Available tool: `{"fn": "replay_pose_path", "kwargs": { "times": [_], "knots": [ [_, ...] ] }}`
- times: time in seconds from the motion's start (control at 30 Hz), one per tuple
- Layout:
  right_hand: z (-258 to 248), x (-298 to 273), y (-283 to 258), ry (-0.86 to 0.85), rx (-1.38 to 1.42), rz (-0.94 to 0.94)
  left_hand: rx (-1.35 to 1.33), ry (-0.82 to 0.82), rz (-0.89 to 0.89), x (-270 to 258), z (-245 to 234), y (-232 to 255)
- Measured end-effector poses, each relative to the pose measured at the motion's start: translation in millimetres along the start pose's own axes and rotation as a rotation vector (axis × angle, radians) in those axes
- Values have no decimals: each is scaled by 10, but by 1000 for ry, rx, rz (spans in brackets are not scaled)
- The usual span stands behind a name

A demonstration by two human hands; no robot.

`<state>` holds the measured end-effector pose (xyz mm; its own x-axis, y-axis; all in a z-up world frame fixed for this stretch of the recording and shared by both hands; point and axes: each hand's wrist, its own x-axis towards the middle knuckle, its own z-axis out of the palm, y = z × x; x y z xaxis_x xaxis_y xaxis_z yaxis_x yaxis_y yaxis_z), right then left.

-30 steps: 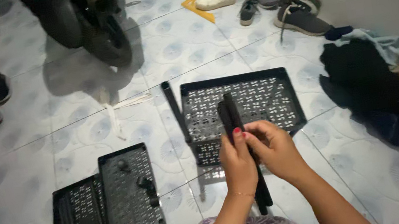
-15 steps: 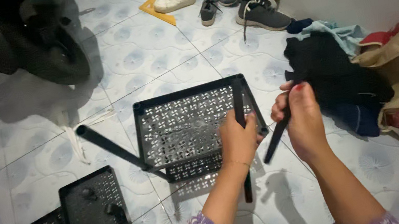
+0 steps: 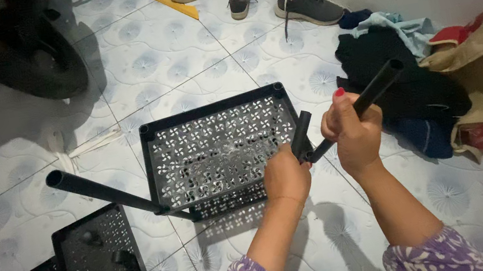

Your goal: The person assembles a black plastic rolling cart by connecting perforated shelves with vertical poles and attaching caster wheels. They insert the poles into the shelf corners, stack the shelves to form a frame, and then screw the wheels onto the bottom frame.

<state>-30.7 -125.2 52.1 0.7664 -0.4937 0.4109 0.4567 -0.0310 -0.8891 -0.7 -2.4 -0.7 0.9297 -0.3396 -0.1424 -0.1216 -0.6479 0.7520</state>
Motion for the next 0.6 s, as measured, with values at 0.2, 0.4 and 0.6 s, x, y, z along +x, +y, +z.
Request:
{"fn": "replay_pose_path", "kwargs": {
  "times": [0.2,0.4,0.6],
  "knots": [
    [42,16,16,-1,57,14,20,-11,0,14,2,-17],
    [65,40,25,-1,36,38,-27,6,16,18,-6,-57],
    [94,-30,61,-107,109,95,-36,7,21,21,-19,-78]
  ]
}}
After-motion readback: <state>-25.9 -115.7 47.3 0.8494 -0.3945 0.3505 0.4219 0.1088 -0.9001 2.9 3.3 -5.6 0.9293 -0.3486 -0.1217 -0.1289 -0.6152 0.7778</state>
